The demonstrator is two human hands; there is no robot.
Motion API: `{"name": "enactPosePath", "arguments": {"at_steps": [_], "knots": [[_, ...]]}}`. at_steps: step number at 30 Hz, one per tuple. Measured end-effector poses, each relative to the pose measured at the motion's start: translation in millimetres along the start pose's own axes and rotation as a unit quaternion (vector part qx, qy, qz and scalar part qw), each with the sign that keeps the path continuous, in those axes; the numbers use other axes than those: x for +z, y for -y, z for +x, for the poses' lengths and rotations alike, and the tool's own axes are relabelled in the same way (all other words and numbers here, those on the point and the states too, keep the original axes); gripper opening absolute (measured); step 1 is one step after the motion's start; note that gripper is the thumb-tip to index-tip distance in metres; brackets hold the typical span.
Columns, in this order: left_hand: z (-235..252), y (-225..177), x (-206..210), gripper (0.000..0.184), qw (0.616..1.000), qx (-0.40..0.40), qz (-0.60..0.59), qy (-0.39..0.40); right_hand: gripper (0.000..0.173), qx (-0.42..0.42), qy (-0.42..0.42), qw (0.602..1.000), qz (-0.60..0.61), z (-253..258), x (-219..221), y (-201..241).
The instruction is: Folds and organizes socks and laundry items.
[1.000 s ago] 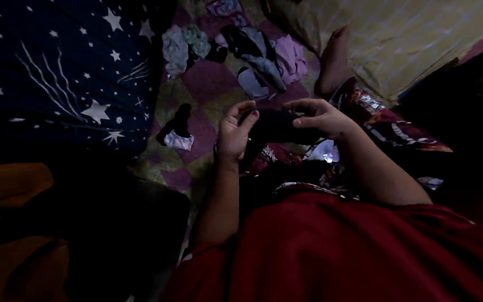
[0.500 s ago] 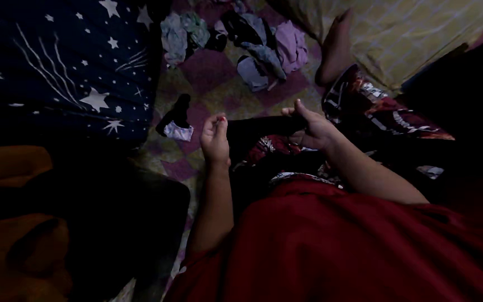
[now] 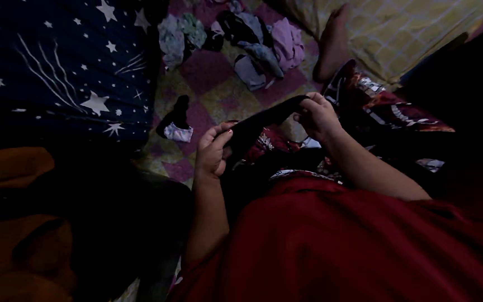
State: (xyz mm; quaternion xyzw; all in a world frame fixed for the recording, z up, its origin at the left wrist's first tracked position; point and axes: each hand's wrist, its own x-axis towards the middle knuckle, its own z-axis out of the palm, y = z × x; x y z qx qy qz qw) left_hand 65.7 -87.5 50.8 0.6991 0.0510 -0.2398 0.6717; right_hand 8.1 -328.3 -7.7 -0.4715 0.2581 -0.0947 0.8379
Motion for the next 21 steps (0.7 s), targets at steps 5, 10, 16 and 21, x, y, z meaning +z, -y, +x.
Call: {"name": "enactPosePath", "arguments": {"at_steps": [5, 10, 16, 21], "knots": [[8, 1, -2, 0.016, 0.981, 0.045, 0.175, -0.077, 0.011, 0.034, -0.002, 0.999, -0.040, -7, 7, 12], [10, -9, 18, 0.044, 0.851, 0.371, 0.370, 0.043, 0.008, 0.086, 0.082, 0.989, -0.082, -18, 23, 32], [5, -42, 61, 0.026, 0.741, 0.476, 0.456, 0.125, 0.006, 0.011, 0.183, 0.976, -0.119, -21, 48, 70], [11, -60, 39, 0.028, 0.822, 0.393, 0.406, 0.064, 0.022, -0.142, 0.237, 0.940, -0.198, -5, 34, 77]]}}
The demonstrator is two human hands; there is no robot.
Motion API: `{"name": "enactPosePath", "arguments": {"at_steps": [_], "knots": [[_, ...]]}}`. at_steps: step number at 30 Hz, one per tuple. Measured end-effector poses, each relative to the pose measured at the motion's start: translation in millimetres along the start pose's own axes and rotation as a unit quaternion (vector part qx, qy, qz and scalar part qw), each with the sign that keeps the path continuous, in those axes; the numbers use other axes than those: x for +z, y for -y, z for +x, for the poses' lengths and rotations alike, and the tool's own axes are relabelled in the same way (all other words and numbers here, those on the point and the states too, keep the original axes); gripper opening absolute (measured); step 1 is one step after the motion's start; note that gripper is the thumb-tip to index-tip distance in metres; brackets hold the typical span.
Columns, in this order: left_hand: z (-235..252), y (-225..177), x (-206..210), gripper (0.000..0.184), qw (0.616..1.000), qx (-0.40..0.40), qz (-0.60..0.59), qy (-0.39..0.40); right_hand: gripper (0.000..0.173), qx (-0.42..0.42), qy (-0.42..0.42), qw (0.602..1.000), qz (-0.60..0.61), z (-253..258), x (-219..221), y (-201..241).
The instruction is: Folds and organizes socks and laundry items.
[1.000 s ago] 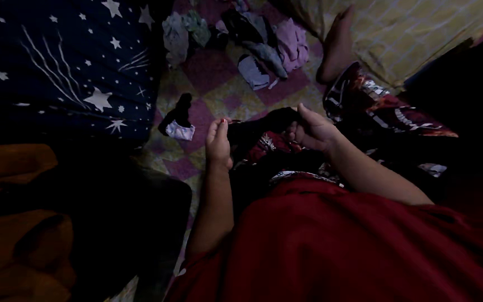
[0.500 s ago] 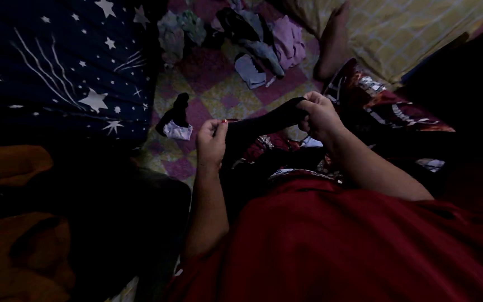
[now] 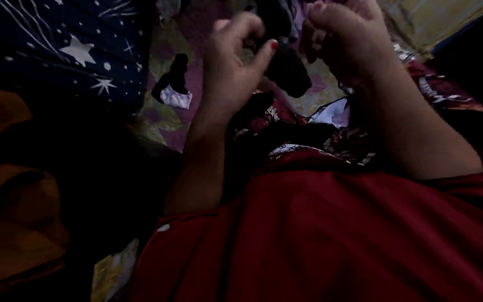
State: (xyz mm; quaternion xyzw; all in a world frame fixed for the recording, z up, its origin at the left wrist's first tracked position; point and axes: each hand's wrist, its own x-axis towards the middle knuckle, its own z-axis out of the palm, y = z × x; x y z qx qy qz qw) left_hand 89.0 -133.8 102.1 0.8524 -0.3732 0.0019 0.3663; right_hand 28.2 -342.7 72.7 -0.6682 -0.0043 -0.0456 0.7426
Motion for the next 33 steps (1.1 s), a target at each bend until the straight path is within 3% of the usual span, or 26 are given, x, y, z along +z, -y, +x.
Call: {"name": "enactPosePath", "arguments": {"at_steps": [2, 5, 7, 9, 11, 13, 15, 18, 21, 24, 27, 31, 33], "knots": [[-12, 14, -9, 0.030, 0.993, -0.112, -0.024, -0.016, 0.041, -0.011, 0.037, 0.990, -0.135, -11, -6, -27], [-45, 43, -8, 0.035, 0.946, -0.297, -0.128, -0.025, 0.049, 0.037, 0.199, 0.951, -0.232, -39, -3, -80], [-70, 62, -3, 0.059, 0.901, -0.386, -0.195, -0.018, 0.053, 0.036, 0.275, 0.930, -0.241, -53, 2, -117], [-90, 75, 1, 0.077, 0.882, -0.422, -0.207, -0.035, 0.044, 0.065, 0.277, 0.926, -0.247, -62, 6, -131], [-107, 77, 1, 0.084, 0.885, -0.419, -0.191, -0.060, 0.028, 0.080, 0.227, 0.938, -0.251, -66, 7, -131], [-130, 71, 1, 0.075, 0.914, -0.368, -0.157, -0.070, 0.022, 0.098, 0.192, 0.949, -0.230, -68, 4, -128], [-158, 62, 2, 0.062, 0.945, -0.298, -0.136, -0.001, 0.021, 0.117, 0.183, 0.955, -0.204, -70, -1, -125], [-187, 41, 14, 0.045, 0.941, -0.295, -0.119, 0.113, 0.019, 0.146, 0.186, 0.956, -0.174, -74, -3, -122], [-199, 32, 34, 0.021, 0.940, -0.324, -0.107, 0.008, 0.016, 0.191, 0.168, 0.960, -0.117, -82, -2, -121], [-195, 24, 41, 0.026, 0.925, -0.344, -0.137, -0.088, 0.016, 0.220, 0.142, 0.964, -0.042, -91, 1, -117], [-190, 19, 47, 0.028, 0.930, -0.332, -0.084, -0.137, 0.013, 0.199, 0.141, 0.970, -0.013, -95, 3, -113], [-180, 14, 36, 0.056, 0.939, -0.326, -0.033, -0.106, 0.014, 0.146, 0.137, 0.980, 0.018, -96, 4, -107], [-178, 15, 29, 0.061, 0.942, -0.323, -0.047, -0.074, 0.014, 0.121, 0.156, 0.980, -0.001, -95, 0, -104]]}}
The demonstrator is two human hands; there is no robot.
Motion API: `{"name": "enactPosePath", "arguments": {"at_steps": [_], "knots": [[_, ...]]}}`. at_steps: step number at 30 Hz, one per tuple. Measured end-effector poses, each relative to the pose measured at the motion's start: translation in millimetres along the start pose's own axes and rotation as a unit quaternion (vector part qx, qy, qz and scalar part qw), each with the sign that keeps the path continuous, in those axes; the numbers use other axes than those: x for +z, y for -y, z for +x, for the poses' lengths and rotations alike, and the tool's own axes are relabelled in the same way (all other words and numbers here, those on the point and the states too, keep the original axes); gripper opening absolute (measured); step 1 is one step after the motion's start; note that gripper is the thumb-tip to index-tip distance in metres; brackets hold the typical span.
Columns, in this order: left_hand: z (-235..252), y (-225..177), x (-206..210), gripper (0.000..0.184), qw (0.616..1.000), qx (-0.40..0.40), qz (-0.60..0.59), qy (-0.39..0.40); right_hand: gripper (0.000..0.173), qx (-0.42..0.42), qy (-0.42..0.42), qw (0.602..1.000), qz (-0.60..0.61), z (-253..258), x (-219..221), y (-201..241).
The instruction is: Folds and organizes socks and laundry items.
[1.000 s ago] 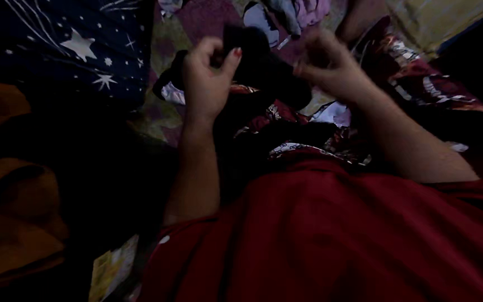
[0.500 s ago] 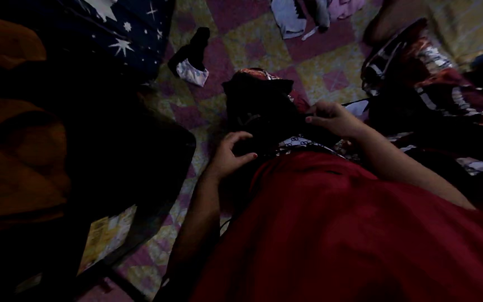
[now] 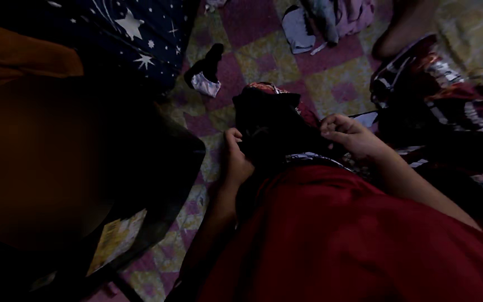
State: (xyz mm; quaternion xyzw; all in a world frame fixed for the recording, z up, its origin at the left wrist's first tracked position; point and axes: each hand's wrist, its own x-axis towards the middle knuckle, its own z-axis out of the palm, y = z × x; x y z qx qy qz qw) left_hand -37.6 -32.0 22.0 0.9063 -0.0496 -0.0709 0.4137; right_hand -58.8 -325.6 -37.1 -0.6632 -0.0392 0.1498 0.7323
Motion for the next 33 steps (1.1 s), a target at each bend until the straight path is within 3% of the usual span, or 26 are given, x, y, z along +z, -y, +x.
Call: {"name": "enactPosePath", "arguments": {"at_steps": [6, 12, 17, 21, 26, 28, 30, 33], "knots": [[20, -6, -15, 0.062, 0.994, -0.025, 0.009, 0.102, 0.019, -0.002, 0.047, 0.995, -0.089, -1, -8, 6], [79, -14, -23, 0.053, 0.999, 0.035, -0.024, -0.021, 0.033, -0.048, -0.099, 0.987, -0.116, 28, 7, 30], [124, 10, -13, 0.057, 0.985, -0.164, -0.047, 0.013, 0.031, 0.008, -0.090, 0.959, -0.267, 57, 16, 3], [128, 18, -12, 0.043, 0.967, -0.234, -0.069, 0.075, 0.024, -0.021, -0.094, 0.924, -0.369, 57, 17, -14], [124, 12, -13, 0.027, 0.976, -0.171, -0.115, 0.068, 0.032, -0.158, -0.137, 0.862, -0.461, 55, 32, -9], [121, 3, -14, 0.025, 0.979, -0.138, -0.142, 0.047, 0.041, -0.205, -0.116, 0.843, -0.484, 57, 41, -5], [119, -8, -12, 0.021, 0.977, -0.117, -0.176, 0.036, 0.052, -0.202, -0.072, 0.840, -0.498, 63, 51, 0], [115, -28, -7, 0.017, 0.970, -0.119, -0.210, 0.026, 0.060, -0.128, -0.019, 0.848, -0.515, 74, 58, 7]]}}
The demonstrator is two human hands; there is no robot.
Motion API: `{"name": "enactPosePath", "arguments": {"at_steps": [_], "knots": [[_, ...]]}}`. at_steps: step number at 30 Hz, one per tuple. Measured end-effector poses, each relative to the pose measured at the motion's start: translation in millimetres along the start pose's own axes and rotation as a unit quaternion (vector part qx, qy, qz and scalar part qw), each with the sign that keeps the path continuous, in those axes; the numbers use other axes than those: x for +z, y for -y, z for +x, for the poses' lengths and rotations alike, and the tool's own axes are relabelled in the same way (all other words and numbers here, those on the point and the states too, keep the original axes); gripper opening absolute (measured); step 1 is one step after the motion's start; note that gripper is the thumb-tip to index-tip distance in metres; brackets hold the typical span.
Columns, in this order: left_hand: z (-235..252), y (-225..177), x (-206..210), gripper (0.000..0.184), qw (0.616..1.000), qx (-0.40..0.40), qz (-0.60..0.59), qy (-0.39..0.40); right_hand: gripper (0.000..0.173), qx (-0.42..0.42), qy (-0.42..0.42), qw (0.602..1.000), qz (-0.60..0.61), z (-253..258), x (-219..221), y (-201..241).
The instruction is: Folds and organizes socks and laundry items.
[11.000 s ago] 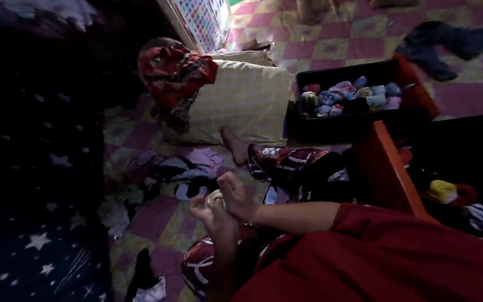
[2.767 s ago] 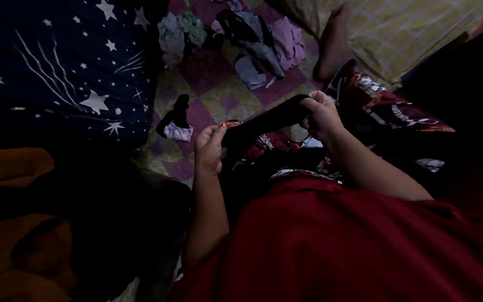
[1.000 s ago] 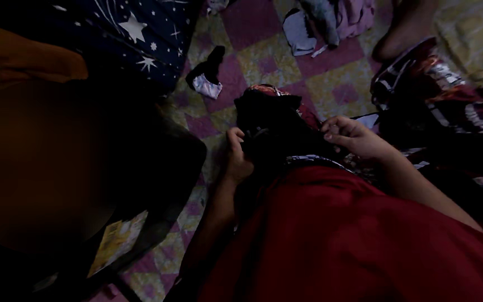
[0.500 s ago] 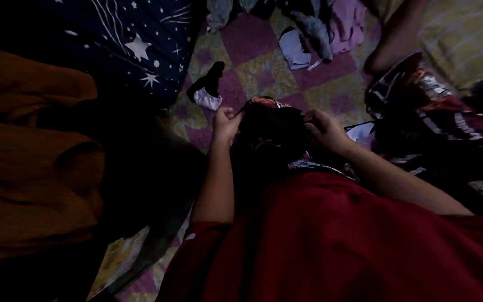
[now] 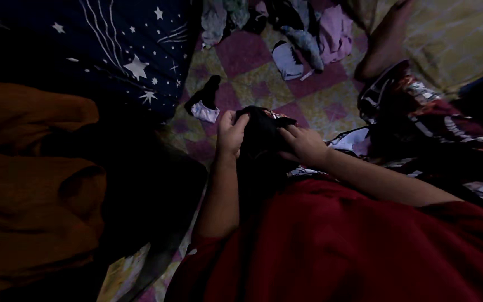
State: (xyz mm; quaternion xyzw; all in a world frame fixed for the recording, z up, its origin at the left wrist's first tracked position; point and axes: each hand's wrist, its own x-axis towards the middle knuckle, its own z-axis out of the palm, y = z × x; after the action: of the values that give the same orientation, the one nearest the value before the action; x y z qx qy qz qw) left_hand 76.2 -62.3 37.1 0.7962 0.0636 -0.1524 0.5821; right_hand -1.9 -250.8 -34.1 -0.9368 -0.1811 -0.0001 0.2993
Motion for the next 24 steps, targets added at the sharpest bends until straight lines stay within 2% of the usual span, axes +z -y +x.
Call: {"name": "enactPosePath", "arguments": {"at_steps": [4, 6, 9, 12, 15, 17, 20, 24], "knots": [[-9, -12, 15, 0.027, 0.999, -0.015, -0.034, -0.012, 0.046, 0.113, 0.073, 0.991, -0.006, 8, -12, 5], [-13, -16, 19, 0.026, 0.998, -0.006, -0.057, -0.007, 0.043, 0.157, 0.071, 0.985, 0.011, 7, -23, 6], [-20, -18, 26, 0.016, 0.994, 0.074, -0.076, -0.005, 0.041, 0.170, -0.055, 0.982, 0.064, -3, -36, 4], [-25, -15, 33, 0.014, 0.979, 0.185, -0.089, 0.001, 0.037, 0.135, -0.220, 0.957, 0.131, -9, -42, -4], [-29, -16, 38, 0.014, 0.973, 0.213, -0.080, 0.029, 0.036, 0.151, -0.281, 0.913, 0.254, -6, -44, -6], [-29, -16, 39, 0.012, 0.975, 0.201, -0.086, 0.042, 0.032, 0.175, -0.282, 0.858, 0.393, -4, -47, -2], [-29, -17, 43, 0.011, 0.978, 0.174, -0.113, 0.026, 0.021, 0.222, -0.264, 0.719, 0.603, 1, -54, 12], [-32, -16, 52, 0.015, 0.975, 0.144, -0.169, 0.000, 0.019, 0.217, -0.244, 0.553, 0.767, 4, -65, 24]]}}
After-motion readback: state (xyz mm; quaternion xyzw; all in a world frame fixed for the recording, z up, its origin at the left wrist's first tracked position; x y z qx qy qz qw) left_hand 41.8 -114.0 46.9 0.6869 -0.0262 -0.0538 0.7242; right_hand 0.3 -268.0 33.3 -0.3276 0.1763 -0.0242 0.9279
